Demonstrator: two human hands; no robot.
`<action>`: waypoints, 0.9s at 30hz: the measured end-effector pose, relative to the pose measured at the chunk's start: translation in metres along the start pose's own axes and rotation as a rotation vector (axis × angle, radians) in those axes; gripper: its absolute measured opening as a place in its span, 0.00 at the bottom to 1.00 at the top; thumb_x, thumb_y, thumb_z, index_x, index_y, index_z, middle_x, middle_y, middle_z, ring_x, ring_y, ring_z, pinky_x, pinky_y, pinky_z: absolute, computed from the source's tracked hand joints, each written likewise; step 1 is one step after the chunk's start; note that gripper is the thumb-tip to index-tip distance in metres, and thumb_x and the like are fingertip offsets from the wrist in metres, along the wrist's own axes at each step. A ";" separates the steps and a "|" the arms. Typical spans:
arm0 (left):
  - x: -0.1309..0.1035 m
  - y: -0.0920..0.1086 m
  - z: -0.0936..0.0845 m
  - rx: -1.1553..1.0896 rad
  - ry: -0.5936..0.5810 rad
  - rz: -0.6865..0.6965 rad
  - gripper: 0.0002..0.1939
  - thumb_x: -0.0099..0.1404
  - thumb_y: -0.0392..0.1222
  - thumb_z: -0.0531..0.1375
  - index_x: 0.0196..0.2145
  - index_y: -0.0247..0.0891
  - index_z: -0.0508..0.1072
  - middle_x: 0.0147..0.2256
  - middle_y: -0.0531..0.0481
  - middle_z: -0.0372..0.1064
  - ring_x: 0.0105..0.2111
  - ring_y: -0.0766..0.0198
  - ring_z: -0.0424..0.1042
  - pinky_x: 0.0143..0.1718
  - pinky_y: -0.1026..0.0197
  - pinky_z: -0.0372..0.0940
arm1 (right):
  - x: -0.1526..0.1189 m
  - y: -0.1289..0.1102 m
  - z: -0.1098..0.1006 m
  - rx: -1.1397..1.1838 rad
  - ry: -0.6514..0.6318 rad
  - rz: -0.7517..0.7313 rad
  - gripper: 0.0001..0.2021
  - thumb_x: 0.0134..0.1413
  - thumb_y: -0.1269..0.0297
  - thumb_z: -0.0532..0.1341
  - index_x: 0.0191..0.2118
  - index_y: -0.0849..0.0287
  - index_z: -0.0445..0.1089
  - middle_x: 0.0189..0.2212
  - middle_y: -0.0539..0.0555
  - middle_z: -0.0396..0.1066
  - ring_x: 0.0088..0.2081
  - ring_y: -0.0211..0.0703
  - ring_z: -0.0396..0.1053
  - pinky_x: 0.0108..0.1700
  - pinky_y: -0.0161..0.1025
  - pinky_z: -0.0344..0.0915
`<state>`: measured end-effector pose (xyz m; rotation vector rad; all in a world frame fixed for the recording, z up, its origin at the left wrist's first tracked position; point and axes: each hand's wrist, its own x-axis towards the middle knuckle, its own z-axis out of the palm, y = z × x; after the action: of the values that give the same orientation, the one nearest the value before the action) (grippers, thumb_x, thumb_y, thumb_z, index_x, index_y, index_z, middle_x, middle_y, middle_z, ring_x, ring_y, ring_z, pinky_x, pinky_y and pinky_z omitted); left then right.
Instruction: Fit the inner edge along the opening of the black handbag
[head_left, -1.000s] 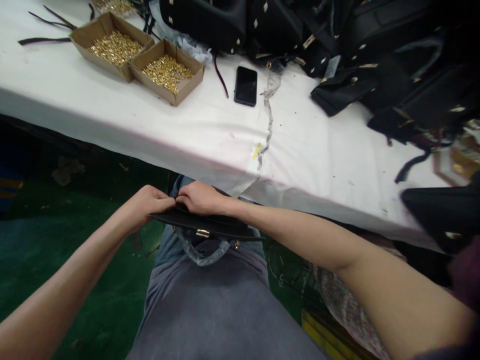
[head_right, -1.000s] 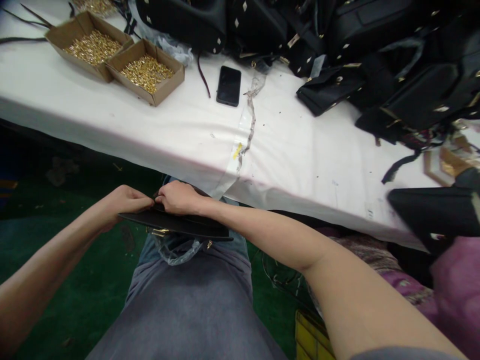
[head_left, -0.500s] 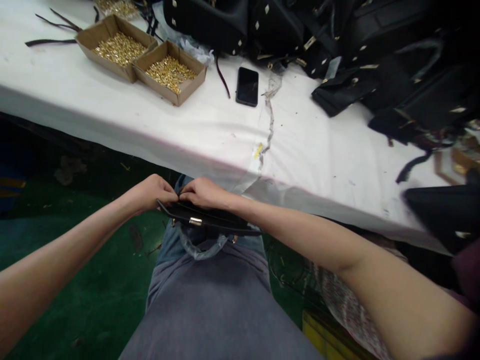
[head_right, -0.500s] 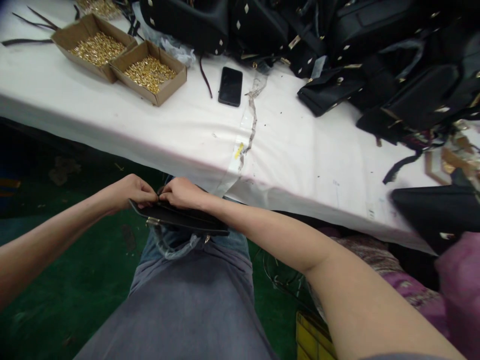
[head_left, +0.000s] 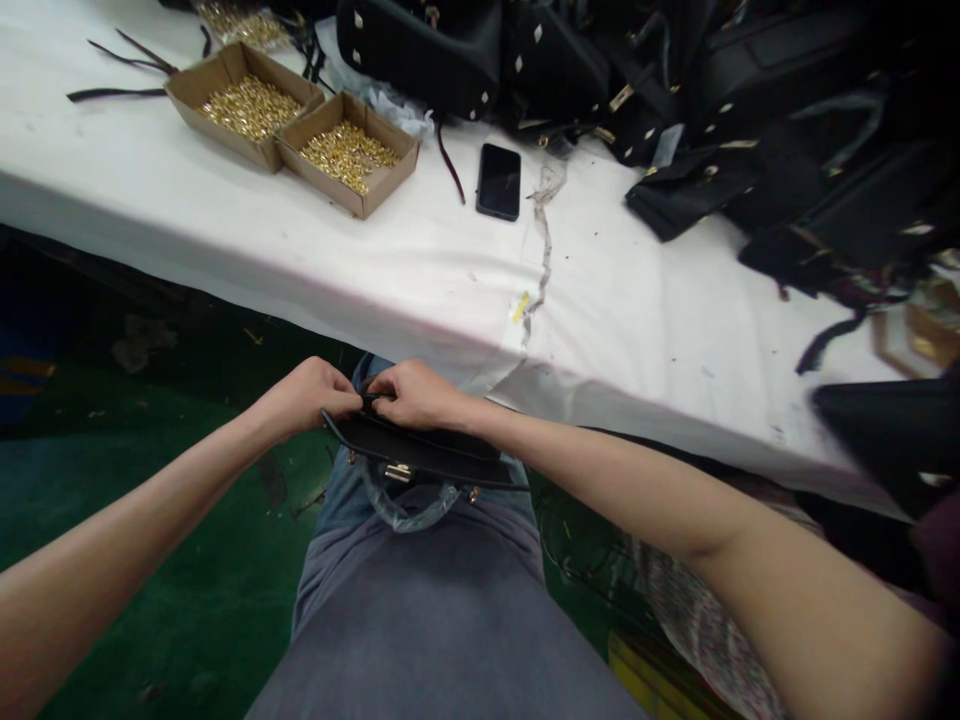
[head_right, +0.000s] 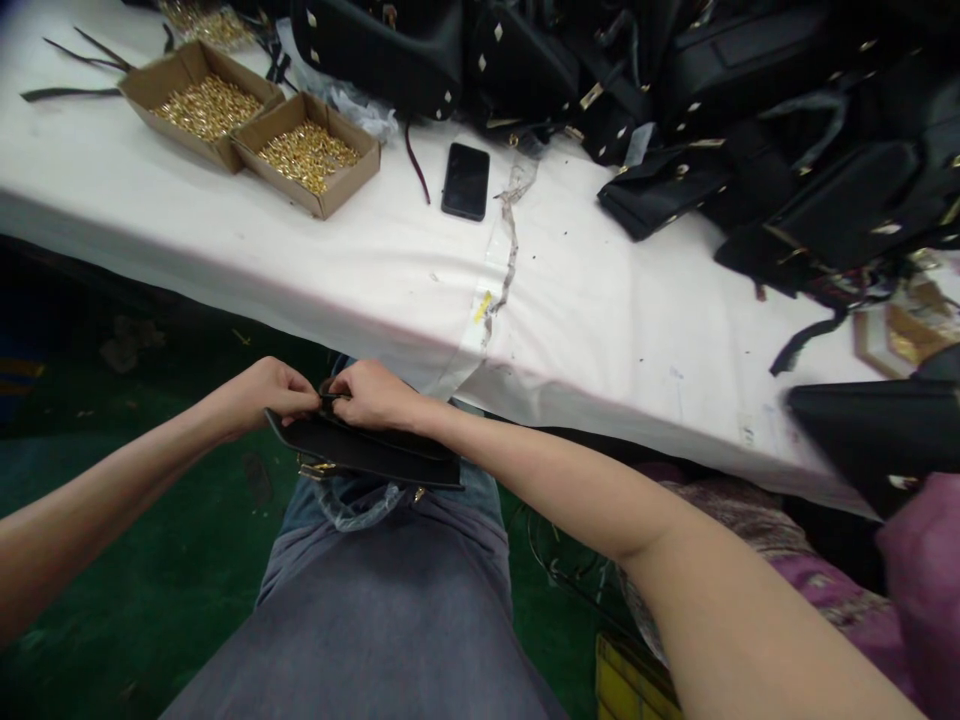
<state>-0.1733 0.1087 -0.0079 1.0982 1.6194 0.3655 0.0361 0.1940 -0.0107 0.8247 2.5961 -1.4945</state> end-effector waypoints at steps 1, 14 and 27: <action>0.000 0.000 0.000 0.001 -0.003 0.000 0.12 0.53 0.46 0.64 0.22 0.34 0.79 0.17 0.50 0.66 0.20 0.63 0.61 0.23 0.61 0.51 | 0.001 0.000 0.002 -0.019 0.003 -0.031 0.10 0.60 0.74 0.63 0.39 0.61 0.84 0.28 0.49 0.77 0.30 0.39 0.68 0.34 0.35 0.57; -0.005 0.008 -0.006 0.084 -0.087 -0.005 0.10 0.51 0.44 0.63 0.19 0.36 0.74 0.18 0.54 0.59 0.21 0.66 0.55 0.25 0.60 0.47 | 0.000 -0.002 0.013 -0.235 0.074 -0.104 0.12 0.61 0.73 0.62 0.45 0.61 0.84 0.39 0.59 0.84 0.38 0.47 0.77 0.40 0.37 0.63; 0.004 0.008 -0.001 0.315 0.035 0.012 0.09 0.51 0.43 0.63 0.23 0.37 0.82 0.19 0.49 0.70 0.24 0.57 0.71 0.23 0.60 0.56 | -0.001 0.000 0.008 -0.225 0.020 -0.151 0.09 0.62 0.71 0.62 0.42 0.61 0.81 0.37 0.58 0.83 0.36 0.45 0.76 0.39 0.36 0.62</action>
<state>-0.1706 0.1162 -0.0043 1.3432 1.7412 0.1388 0.0352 0.1869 -0.0147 0.6365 2.8288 -1.1968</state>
